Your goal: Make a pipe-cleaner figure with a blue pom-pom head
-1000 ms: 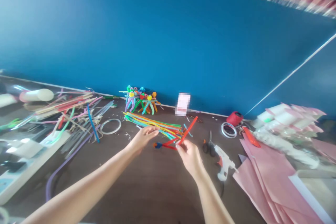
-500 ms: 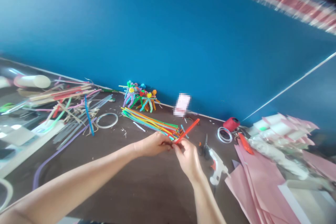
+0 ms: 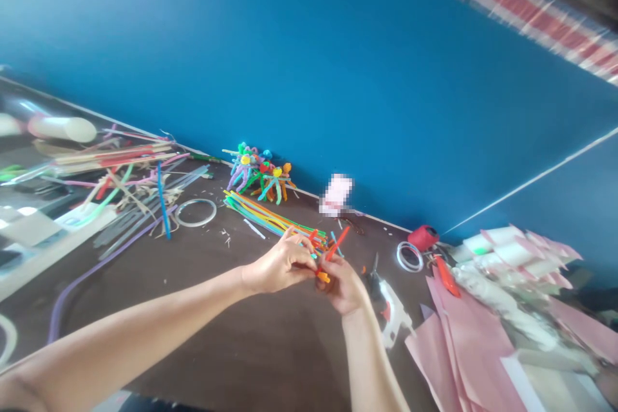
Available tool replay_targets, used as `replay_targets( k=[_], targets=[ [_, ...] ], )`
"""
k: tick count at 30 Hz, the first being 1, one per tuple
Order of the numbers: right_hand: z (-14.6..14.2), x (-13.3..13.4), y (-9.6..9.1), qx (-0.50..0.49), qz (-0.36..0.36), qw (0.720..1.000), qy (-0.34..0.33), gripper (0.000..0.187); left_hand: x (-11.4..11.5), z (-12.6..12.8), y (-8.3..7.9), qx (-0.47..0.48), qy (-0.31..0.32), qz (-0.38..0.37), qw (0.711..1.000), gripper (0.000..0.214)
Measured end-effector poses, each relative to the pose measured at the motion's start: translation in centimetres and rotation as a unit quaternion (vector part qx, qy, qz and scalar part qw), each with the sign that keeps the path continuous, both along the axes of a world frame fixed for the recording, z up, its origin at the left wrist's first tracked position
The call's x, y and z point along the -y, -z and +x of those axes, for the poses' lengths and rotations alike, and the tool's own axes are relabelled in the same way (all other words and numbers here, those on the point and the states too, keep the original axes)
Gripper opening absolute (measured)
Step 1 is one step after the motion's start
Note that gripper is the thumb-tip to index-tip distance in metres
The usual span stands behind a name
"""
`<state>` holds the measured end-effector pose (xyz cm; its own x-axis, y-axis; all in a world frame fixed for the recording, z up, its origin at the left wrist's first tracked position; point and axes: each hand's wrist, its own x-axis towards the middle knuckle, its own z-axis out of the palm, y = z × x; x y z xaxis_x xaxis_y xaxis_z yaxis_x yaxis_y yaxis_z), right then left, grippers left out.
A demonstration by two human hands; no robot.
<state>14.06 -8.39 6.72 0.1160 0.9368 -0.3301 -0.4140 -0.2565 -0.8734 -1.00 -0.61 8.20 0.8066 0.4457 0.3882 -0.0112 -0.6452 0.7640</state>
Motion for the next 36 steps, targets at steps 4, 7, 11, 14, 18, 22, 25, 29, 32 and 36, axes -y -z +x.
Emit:
replay_targets(
  k=[4,7,11,14,18,22,25,29,32,36],
  targets=[
    [-1.6,-0.3,1.6,-0.048,0.034,0.995,0.087,0.025,0.3,0.5,1.2,0.061,-0.109,-0.087,0.988,0.012],
    [-2.7,-0.5,2.2,-0.021,0.069,0.982,0.173,0.025,0.5,0.9,1.6,0.069,-0.161,-0.116,0.978,0.013],
    [-3.4,-0.7,2.2,0.129,0.12,0.954,0.242,0.019,0.3,1.4,2.0,0.05,-0.203,-0.09,0.974,0.016],
    [-3.7,-0.5,1.9,0.291,0.159,0.908,0.256,0.016,0.0,1.7,2.3,0.045,-0.237,-0.075,0.968,0.014],
    [-3.8,0.3,1.2,0.469,0.185,0.834,0.223,0.014,-0.3,1.8,2.7,0.038,-0.248,-0.041,0.967,0.012],
    [-3.5,0.9,0.7,0.583,0.193,0.778,0.137,0.014,-0.2,1.2,2.6,-0.01,-0.253,0.077,0.964,0.016],
    [-2.9,1.0,0.2,0.663,0.196,0.716,0.094,0.018,-0.1,0.7,2.3,-0.033,-0.234,0.169,0.957,0.021],
    [-1.8,0.5,-0.8,0.673,0.202,0.708,0.068,0.016,-0.4,0.2,1.9,-0.046,-0.192,0.264,0.944,0.023],
    [-0.7,0.0,-1.0,0.518,0.183,0.833,0.067,0.008,-0.7,-0.2,1.8,-0.033,-0.117,0.269,0.955,0.021],
    [0.0,-1.0,0.4,0.144,0.095,0.984,0.034,0.012,-0.9,-0.3,2.4,0.015,-0.063,0.152,0.986,0.018]
  ],
)
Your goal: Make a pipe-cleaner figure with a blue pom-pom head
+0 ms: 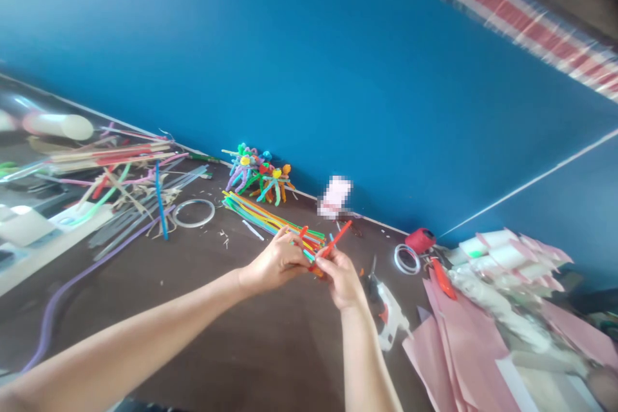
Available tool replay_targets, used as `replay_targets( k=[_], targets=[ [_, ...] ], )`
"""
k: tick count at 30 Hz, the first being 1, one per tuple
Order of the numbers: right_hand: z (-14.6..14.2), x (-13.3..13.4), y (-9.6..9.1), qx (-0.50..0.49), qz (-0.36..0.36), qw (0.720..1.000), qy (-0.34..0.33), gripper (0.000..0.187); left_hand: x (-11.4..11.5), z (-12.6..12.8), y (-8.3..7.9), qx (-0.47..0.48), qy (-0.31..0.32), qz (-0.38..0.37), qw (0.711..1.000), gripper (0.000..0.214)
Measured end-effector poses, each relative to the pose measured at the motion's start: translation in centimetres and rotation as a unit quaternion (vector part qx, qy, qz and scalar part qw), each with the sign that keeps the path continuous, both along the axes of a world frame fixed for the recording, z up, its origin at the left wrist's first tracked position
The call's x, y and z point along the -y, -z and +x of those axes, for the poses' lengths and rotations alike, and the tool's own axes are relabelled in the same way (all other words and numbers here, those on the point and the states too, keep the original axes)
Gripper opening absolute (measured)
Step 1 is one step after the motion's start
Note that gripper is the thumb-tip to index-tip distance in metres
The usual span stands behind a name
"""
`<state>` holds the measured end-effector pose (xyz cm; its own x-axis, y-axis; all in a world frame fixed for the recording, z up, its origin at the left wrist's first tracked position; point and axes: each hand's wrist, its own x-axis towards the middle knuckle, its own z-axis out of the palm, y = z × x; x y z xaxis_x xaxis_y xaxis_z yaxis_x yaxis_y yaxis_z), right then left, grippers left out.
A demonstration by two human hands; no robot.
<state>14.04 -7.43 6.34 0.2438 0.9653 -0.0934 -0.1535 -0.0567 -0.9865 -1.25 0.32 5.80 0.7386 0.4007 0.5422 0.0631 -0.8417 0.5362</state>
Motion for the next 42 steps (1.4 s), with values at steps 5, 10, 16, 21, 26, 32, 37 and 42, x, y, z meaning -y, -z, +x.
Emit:
replay_targets(
  k=[5,10,16,21,26,32,37,42],
  targets=[
    [-1.0,-1.3,2.7,-0.09,0.023,0.995,0.031,0.02,0.1,1.3,2.2,0.128,-0.033,-0.3,0.945,0.021],
    [-2.2,-1.7,3.2,-0.038,0.055,0.995,0.068,0.018,0.3,1.5,4.0,0.171,-0.055,-0.494,0.851,0.027],
    [-2.4,-1.4,1.9,0.307,0.136,0.935,0.112,0.012,-0.3,2.1,3.9,0.2,-0.089,-0.52,0.825,0.025],
    [-2.0,-1.6,3.1,0.416,0.204,0.878,0.125,0.011,-1.0,3.3,5.2,0.206,-0.124,-0.435,0.868,0.023],
    [-1.9,-1.7,4.7,0.478,0.252,0.835,0.109,0.017,-1.5,2.8,6.4,0.187,-0.235,-0.189,0.935,0.016],
    [-1.7,-1.6,5.3,0.511,0.27,0.808,0.115,0.019,-1.6,2.0,5.3,0.138,-0.242,-0.049,0.959,0.016],
    [-0.9,-0.9,4.7,0.556,0.228,0.794,0.09,0.018,-1.4,1.8,5.0,0.092,-0.222,0.022,0.97,0.014],
    [-0.5,-0.9,3.7,0.482,0.208,0.84,0.136,0.01,-0.9,1.8,4.6,0.036,-0.175,0.086,0.98,0.018]
  ],
)
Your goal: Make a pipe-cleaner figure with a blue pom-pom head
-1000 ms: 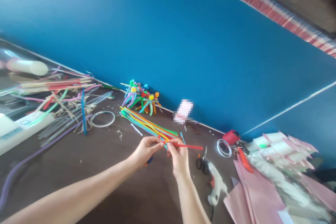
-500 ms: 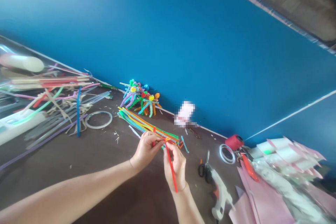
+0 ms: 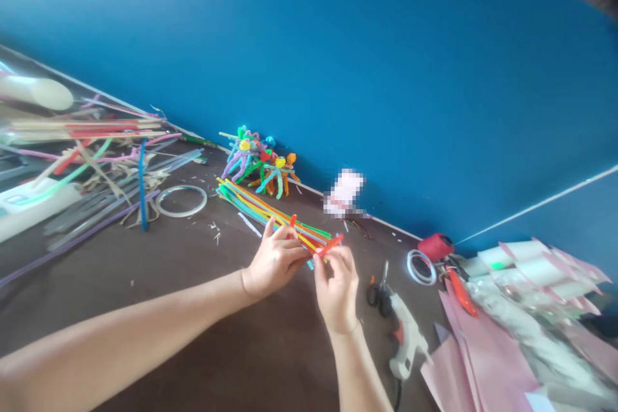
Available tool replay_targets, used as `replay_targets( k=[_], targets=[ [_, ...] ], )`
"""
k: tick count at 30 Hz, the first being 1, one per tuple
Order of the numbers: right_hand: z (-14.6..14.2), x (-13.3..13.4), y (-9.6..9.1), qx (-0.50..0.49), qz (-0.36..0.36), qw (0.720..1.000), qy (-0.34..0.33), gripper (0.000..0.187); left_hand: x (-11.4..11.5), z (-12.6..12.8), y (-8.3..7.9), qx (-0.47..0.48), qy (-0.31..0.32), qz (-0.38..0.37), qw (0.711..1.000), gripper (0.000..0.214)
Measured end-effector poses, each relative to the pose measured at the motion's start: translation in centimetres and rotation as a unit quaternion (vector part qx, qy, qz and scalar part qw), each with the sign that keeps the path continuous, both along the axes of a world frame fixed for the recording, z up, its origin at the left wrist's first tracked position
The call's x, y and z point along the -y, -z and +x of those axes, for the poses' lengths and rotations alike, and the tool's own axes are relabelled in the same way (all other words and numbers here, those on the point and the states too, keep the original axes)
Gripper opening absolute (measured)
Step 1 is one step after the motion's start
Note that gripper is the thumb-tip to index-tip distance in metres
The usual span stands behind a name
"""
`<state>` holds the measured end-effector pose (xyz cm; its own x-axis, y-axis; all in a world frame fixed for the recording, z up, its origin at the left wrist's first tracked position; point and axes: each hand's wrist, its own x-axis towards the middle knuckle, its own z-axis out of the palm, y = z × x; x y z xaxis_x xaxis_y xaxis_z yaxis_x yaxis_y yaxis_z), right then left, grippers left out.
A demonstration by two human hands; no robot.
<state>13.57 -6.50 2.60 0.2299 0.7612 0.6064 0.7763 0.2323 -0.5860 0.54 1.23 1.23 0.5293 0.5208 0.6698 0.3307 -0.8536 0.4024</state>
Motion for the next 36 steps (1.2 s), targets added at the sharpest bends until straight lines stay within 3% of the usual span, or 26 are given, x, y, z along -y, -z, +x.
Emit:
replay_targets(
  k=[3,6,8,16,19,21,23,27,31,33,36],
  targets=[
    [0.5,-0.6,0.3,-0.195,-0.063,0.979,-0.014,0.011,0.1,0.0,0.0,-0.02,0.019,0.027,0.999,0.021],
    [1.1,-1.1,1.0,-0.42,-0.164,0.888,-0.091,0.012,0.1,0.0,0.2,-0.027,0.046,0.044,0.998,0.021],
    [1.5,-1.2,1.3,-0.511,-0.2,0.826,-0.134,0.014,0.1,0.0,0.3,-0.028,0.063,0.045,0.997,0.02],
    [1.3,-1.0,1.3,-0.622,-0.226,0.732,-0.159,0.02,0.0,0.1,0.7,0.032,0.058,-0.017,0.998,0.015],
    [0.9,-1.2,1.4,-0.646,-0.219,0.714,-0.158,0.021,-0.2,0.1,0.7,0.054,0.047,-0.049,0.996,0.015],
    [0.6,-1.3,1.5,-0.643,-0.202,0.721,-0.16,0.023,-0.3,0.2,0.7,0.067,0.043,-0.064,0.995,0.015],
    [0.3,-1.3,1.6,-0.619,-0.175,0.75,-0.154,0.022,-0.4,0.3,0.7,0.082,0.036,-0.073,0.993,0.014],
    [-0.5,-1.3,1.8,-0.49,-0.106,0.862,-0.079,0.017,-0.5,0.6,0.8,0.099,-0.005,-0.099,0.99,0.014],
    [-0.9,-0.9,1.6,-0.259,-0.058,0.964,-0.018,0.013,-0.5,0.7,0.8,0.09,-0.042,-0.123,0.987,0.013],
    [-0.9,-0.6,1.3,-0.146,-0.033,0.989,-0.016,0.011,-0.6,0.7,0.8,0.087,-0.052,-0.118,0.988,0.013],
    [-0.8,-0.4,1.1,-0.031,-0.014,0.999,-0.016,0.011,-0.8,0.6,0.9,0.083,-0.055,-0.098,0.99,0.013]
  ],
)
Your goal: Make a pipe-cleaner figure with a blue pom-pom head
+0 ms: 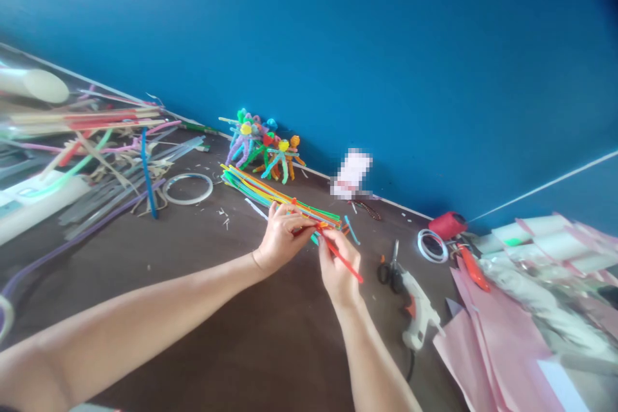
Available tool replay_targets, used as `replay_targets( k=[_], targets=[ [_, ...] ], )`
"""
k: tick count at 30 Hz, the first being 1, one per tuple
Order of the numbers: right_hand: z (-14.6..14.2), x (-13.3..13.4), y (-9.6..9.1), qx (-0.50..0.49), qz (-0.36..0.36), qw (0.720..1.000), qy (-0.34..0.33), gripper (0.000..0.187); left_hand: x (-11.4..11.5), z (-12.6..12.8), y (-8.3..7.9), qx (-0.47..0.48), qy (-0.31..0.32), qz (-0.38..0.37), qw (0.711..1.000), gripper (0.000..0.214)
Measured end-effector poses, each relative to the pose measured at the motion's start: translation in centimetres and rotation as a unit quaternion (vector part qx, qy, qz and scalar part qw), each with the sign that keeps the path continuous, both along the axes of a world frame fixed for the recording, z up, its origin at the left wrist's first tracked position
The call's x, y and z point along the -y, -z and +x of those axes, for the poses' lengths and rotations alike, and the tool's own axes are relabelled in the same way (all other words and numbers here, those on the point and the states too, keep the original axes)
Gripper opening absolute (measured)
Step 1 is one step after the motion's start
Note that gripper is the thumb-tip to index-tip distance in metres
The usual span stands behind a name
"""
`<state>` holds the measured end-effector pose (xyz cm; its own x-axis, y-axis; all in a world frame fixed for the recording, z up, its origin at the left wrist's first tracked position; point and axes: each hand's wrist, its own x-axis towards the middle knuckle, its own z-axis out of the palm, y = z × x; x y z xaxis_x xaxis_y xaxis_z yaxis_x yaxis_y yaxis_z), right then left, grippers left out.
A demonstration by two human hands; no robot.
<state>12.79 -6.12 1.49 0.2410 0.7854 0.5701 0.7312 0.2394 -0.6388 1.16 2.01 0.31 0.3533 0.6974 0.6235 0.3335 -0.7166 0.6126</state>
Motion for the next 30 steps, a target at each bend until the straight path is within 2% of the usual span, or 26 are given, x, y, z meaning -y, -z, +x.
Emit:
replay_targets(
  k=[6,13,18,21,26,30],
  targets=[
    [0.2,0.1,0.4,0.081,0.006,0.997,0.011,0.014,-0.1,0.0,0.0,-0.016,-0.008,0.043,0.999,0.015],
    [0.3,0.1,0.5,0.073,-0.006,0.997,0.02,0.011,0.0,-0.1,0.0,-0.035,0.007,0.059,0.998,0.015],
    [0.5,0.4,0.2,0.11,-0.037,0.993,0.016,0.011,0.2,-0.4,-0.2,-0.066,0.029,0.071,0.995,0.015],
    [0.7,0.3,0.1,0.122,-0.028,0.992,0.03,0.01,0.4,-0.5,-0.4,-0.08,0.043,0.082,0.992,0.016],
    [1.3,-0.2,0.3,0.075,-0.003,0.997,0.018,0.022,0.4,-0.5,-0.5,-0.101,0.054,0.086,0.99,0.017],
    [1.6,-0.6,0.7,-0.006,-0.04,0.999,-0.032,0.015,0.4,-0.5,-0.4,-0.104,0.065,0.087,0.989,0.017]
  ],
)
